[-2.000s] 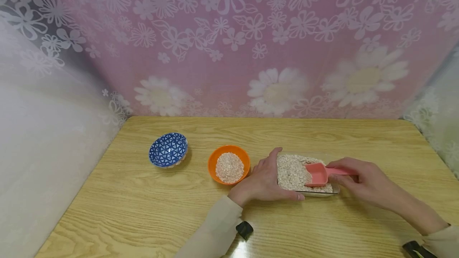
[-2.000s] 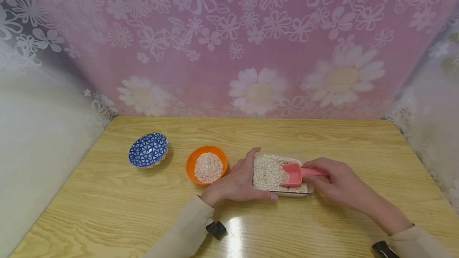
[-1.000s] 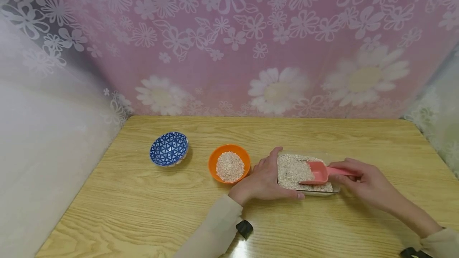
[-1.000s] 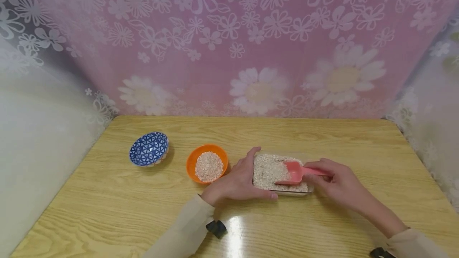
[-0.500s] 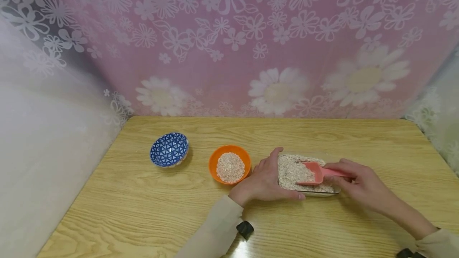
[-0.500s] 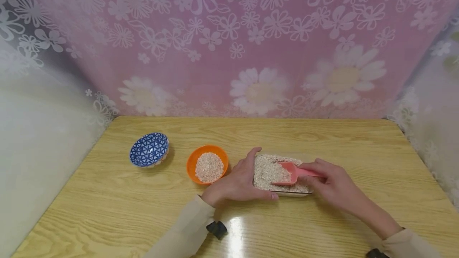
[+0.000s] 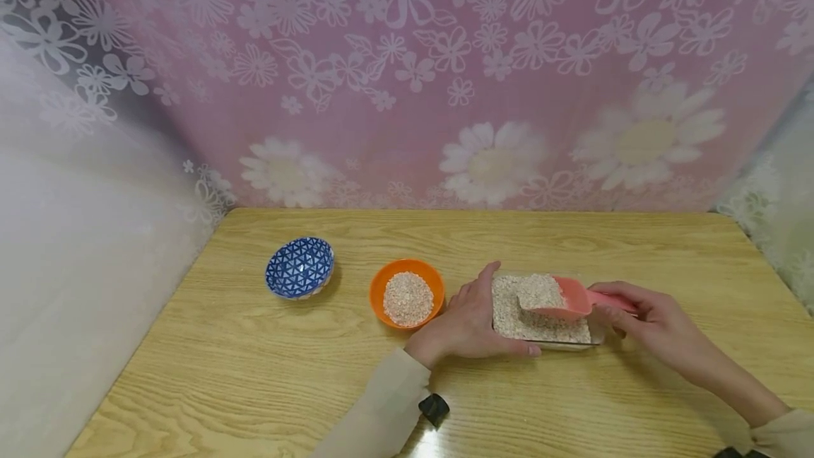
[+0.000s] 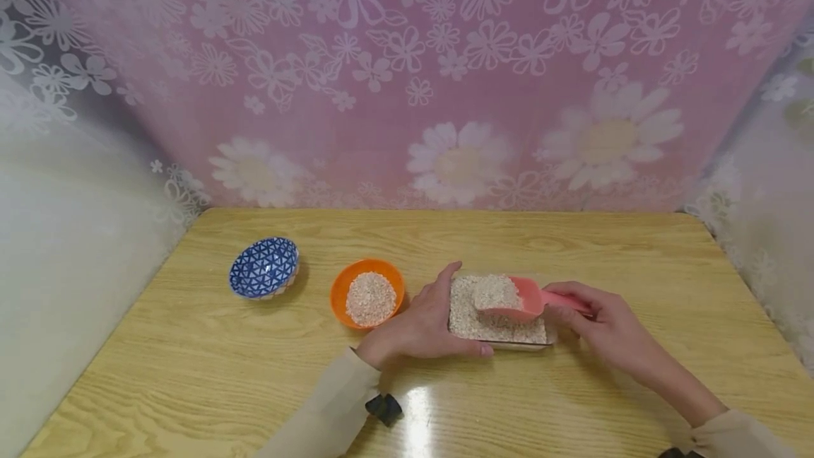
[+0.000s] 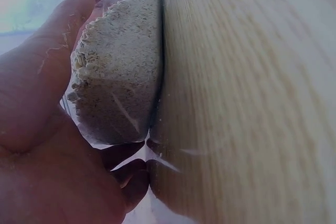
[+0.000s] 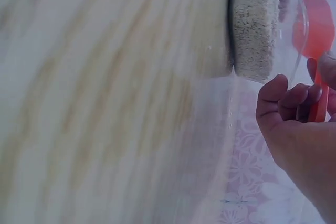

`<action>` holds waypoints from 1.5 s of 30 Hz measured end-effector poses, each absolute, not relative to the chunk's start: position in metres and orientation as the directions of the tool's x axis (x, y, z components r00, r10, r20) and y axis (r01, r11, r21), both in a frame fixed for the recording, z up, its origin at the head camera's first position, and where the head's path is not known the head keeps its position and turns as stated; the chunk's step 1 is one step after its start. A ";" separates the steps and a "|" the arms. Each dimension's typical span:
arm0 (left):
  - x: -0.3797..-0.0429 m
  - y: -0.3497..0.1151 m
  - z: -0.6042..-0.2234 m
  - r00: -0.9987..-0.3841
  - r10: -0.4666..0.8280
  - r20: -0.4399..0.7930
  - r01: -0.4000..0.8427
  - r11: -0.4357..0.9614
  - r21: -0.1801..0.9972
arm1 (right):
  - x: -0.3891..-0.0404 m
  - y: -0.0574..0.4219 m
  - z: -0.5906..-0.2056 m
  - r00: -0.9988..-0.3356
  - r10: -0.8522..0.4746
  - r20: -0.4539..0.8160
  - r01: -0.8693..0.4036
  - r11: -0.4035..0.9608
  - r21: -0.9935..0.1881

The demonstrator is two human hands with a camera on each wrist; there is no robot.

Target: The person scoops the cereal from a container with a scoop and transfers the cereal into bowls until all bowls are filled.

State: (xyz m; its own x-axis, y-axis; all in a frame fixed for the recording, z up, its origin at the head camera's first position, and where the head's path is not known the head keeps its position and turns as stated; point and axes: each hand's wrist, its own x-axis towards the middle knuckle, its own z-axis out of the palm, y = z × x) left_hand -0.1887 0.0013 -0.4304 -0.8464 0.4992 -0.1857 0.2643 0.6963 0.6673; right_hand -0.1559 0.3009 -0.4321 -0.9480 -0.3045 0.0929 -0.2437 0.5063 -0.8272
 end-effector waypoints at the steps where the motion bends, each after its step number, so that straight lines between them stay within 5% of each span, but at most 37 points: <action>1: -0.188 0.001 -0.430 -0.844 0.501 -0.190 0.265 0.698 0.665 | -0.156 0.302 -0.432 -0.950 -0.298 0.093 -0.237 0.493 -0.838; 14: -0.181 -0.037 -0.385 -0.846 0.530 -0.060 0.330 0.609 0.721 | -0.150 0.297 -0.429 -0.949 -0.284 0.138 -0.220 0.282 -0.934; 23: -0.192 -0.109 -0.398 -0.919 0.383 0.090 0.333 0.636 0.696 | -0.151 0.287 -0.423 -0.945 -0.283 0.164 -0.235 0.240 -0.942; 33: -0.196 -0.153 -0.414 -0.933 0.358 0.046 0.299 0.696 0.653 | -0.156 0.274 -0.414 -0.951 -0.256 0.172 -0.261 0.371 -0.891; 45: -0.205 -0.162 -0.430 -0.868 0.480 -0.131 0.260 0.663 0.702 | -0.167 0.257 -0.395 -0.947 -0.253 0.198 -0.297 0.458 -0.838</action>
